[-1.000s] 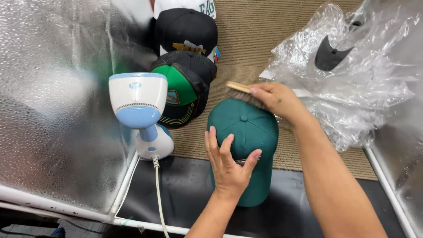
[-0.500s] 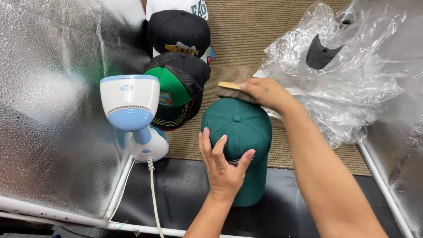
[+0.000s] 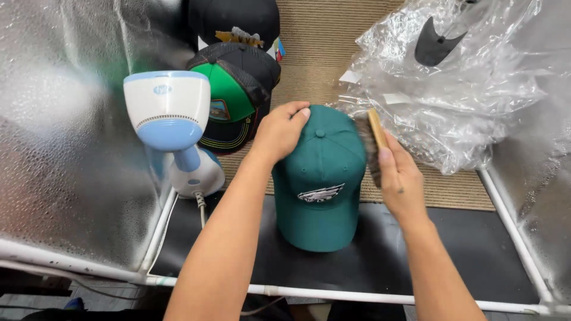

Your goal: Brushing a green baseball cap with a small brush to clean it.

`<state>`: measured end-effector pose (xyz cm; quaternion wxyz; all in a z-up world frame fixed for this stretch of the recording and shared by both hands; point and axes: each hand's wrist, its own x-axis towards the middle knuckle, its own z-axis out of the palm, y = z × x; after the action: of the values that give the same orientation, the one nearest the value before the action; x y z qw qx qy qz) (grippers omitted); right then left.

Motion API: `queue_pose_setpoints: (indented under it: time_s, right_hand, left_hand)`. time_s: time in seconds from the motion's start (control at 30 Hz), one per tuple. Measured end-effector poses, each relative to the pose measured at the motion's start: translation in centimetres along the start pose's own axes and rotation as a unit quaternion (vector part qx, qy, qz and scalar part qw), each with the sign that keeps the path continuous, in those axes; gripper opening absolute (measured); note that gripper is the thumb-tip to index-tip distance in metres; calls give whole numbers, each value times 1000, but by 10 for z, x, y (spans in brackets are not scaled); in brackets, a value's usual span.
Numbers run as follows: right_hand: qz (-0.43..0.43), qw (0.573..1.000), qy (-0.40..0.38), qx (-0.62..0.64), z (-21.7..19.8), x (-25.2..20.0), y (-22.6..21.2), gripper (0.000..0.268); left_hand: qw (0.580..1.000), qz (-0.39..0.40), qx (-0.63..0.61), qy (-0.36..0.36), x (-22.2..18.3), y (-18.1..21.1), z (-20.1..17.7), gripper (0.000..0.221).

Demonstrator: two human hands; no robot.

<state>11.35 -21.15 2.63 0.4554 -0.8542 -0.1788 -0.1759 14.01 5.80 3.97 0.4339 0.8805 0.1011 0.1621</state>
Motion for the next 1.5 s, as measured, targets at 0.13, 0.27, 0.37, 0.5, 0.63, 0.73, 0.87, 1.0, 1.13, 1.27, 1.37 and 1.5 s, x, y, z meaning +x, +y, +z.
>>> queue_pose_setpoints:
  time_s: [0.13, 0.27, 0.37, 0.5, 0.63, 0.73, 0.87, 1.0, 1.13, 1.27, 1.37, 1.5]
  right_hand:
    - [89, 990, -12, -110, -3, -28, 51, 47]
    - [-257, 961, 94, -47, 23, -61, -14, 42]
    - [-333, 937, 87, -55, 33, -49, 31, 44]
    - [-228, 958, 157, -74, 5, -31, 40, 48]
    - [-344, 935, 82, 33, 31, -54, 38, 47]
    - [-429, 903, 34, 0, 22, -55, 47, 41]
    - [-307, 944, 102, -59, -13, -81, 52, 42]
    - [-414, 893, -115, -132, -4, -111, -27, 38]
    - [-317, 919, -93, -217, 36, -109, -44, 39]
    - [-354, 870, -279, -200, 43, -106, -65, 24]
    - [-332, 897, -223, -189, 43, -99, -63, 36]
    - [-440, 846, -256, -162, 43, -106, -49, 48]
  left_hand:
    - [998, -17, -53, -18, 17, -15, 12, 37]
    - [996, -52, -68, 14, 16, -19, 6, 33]
    - [997, -45, -68, -11, 3, -1, 2, 36]
    - [997, -42, -63, -16, -4, 5, -7, 41]
    - [996, -48, -67, -29, 2, 7, -10, 41]
    - [999, -23, -47, -17, 4, -2, -4, 41]
    - [997, -22, -72, -7, 0, -3, -5, 39]
    - [997, 67, -20, -23, -2, 1, -10, 48]
    - [998, 50, -40, -25, -3, 0, -9, 49]
    - [998, 47, -30, -37, -3, 1, -11, 49]
    - [998, 49, -28, -28, -1, 0, -9, 48]
    - [997, 67, -24, -23, 4, -7, -5, 48]
